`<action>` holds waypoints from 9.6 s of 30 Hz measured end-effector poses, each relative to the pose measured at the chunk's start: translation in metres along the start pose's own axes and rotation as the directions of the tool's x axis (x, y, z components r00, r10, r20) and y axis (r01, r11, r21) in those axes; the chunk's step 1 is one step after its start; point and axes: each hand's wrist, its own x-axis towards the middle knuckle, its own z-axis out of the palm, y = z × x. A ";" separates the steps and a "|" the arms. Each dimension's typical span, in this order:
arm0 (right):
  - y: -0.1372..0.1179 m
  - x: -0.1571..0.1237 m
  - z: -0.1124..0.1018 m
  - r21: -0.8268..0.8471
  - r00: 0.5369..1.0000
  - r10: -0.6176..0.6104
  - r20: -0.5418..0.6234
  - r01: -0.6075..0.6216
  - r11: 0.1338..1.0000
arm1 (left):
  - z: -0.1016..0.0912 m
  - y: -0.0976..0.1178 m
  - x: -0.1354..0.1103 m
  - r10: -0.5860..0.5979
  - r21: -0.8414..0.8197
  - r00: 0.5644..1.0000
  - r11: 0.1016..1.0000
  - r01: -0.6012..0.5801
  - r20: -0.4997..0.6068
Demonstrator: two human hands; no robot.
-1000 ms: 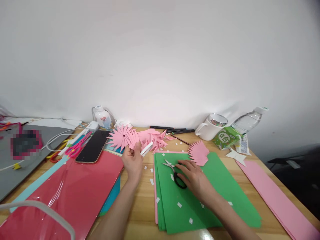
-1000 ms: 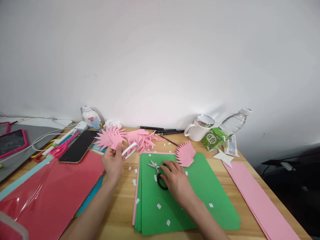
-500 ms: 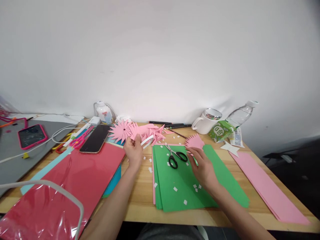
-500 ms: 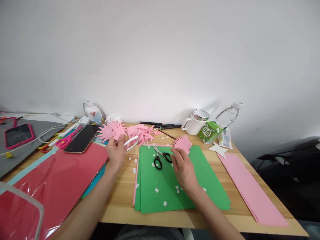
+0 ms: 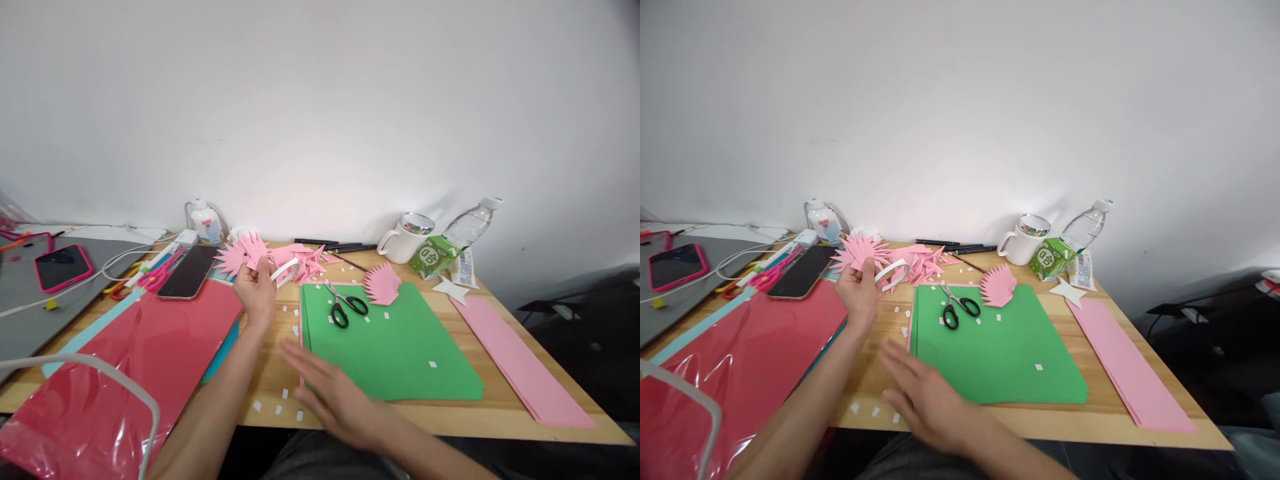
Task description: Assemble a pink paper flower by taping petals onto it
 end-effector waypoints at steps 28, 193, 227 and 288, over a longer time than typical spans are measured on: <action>0.011 0.024 0.018 -0.256 0.972 -0.001 -0.235 -0.061 0.965 | -0.007 -0.006 0.008 -0.039 -0.012 0.999 0.999 0.040 0.026; 0.048 0.059 -0.036 0.375 0.772 0.518 -0.369 -0.386 0.843 | -0.010 -0.006 -0.026 0.127 0.376 0.992 0.919 -0.123 0.012; 0.053 0.055 -0.034 0.237 0.723 0.534 -0.438 -0.480 0.845 | -0.010 -0.007 -0.026 0.230 0.403 0.972 0.887 -0.226 0.038; 0.051 0.057 -0.026 0.381 0.714 0.622 -0.321 -0.504 0.775 | -0.008 -0.001 -0.027 0.196 0.461 0.980 0.866 -0.195 0.046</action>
